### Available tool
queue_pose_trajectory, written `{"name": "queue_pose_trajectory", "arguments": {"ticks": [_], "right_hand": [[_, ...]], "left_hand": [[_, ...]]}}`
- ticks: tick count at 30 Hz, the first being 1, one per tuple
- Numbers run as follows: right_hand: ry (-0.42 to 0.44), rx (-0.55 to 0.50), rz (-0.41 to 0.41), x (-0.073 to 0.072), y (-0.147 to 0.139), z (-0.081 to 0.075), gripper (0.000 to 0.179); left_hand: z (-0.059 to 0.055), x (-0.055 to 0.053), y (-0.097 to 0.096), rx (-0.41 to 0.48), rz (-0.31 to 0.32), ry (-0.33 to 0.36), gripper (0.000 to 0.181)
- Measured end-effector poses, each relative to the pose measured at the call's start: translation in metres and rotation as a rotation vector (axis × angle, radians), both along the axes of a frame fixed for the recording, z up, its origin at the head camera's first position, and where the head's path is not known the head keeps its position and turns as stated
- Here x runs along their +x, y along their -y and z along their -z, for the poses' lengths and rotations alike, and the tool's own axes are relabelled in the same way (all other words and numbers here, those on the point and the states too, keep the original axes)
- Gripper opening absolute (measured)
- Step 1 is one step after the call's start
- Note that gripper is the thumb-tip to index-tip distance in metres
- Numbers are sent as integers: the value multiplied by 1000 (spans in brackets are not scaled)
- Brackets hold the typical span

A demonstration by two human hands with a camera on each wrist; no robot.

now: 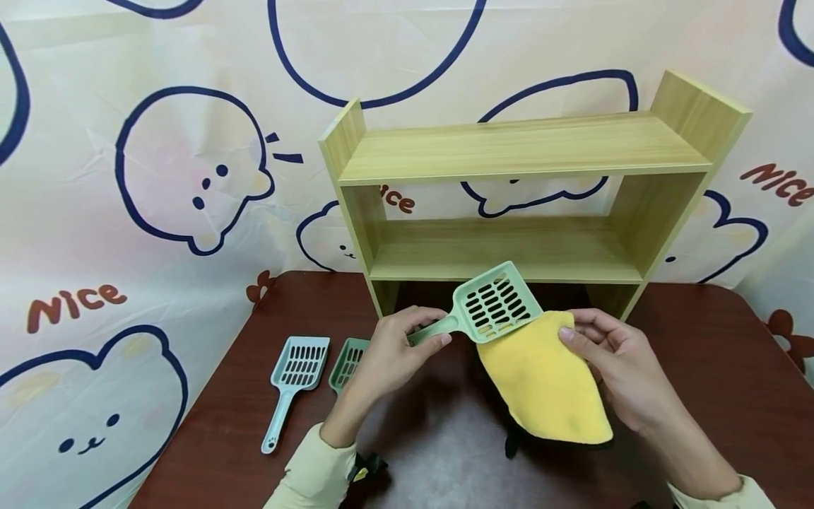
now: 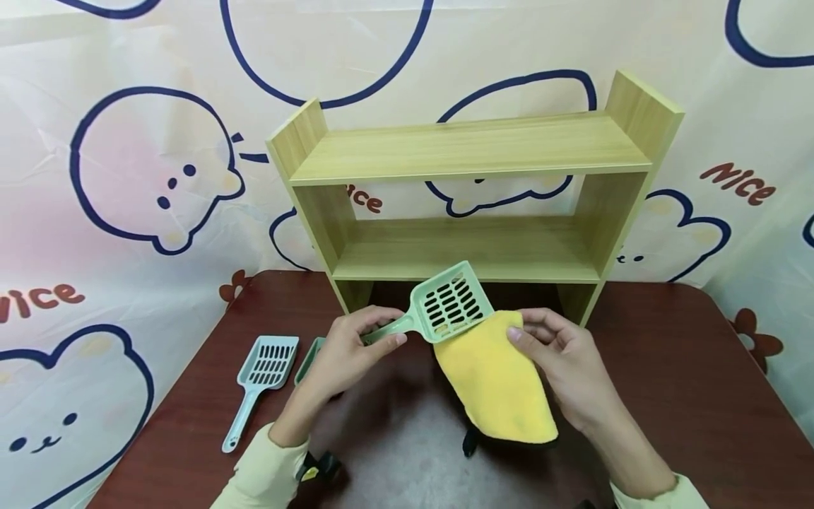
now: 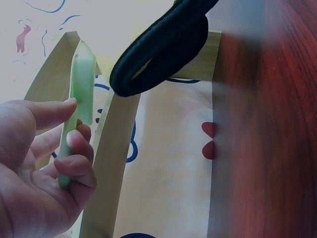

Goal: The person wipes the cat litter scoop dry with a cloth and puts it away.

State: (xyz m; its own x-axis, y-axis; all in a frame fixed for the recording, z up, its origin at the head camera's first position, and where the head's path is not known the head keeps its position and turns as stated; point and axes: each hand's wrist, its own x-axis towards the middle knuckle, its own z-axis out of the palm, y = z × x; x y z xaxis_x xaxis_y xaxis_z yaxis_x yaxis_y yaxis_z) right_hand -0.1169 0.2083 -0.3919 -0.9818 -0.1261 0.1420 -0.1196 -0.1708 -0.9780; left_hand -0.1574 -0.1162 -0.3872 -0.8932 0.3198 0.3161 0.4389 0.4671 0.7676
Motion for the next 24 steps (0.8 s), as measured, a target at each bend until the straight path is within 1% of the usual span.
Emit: {"name": "queue_pose_trajectory", "arguments": {"ticks": [3, 10, 14, 17, 21, 24], "right_hand": [[-2, -14, 4, -1, -5, -2, 22], [-5, 5, -13, -2, -10, -9, 21], [-4, 6, -19, -2, -12, -10, 21], [12, -11, -32, -1, -16, -10, 21], [46, -22, -48, -1, -21, -12, 22], [61, 1, -52, -2, -23, -14, 22]], "left_hand": [[-1, 0, 1, -19, 16, 1, 23], [-1, 1, 4, -27, 34, -11, 21], [-2, 3, 4, -30, 28, -17, 21], [-6, 4, 6, -36, 20, -23, 21], [-10, 5, 10, -47, 8, -52, 22], [-13, 6, 12, -54, -5, -78, 24]]}}
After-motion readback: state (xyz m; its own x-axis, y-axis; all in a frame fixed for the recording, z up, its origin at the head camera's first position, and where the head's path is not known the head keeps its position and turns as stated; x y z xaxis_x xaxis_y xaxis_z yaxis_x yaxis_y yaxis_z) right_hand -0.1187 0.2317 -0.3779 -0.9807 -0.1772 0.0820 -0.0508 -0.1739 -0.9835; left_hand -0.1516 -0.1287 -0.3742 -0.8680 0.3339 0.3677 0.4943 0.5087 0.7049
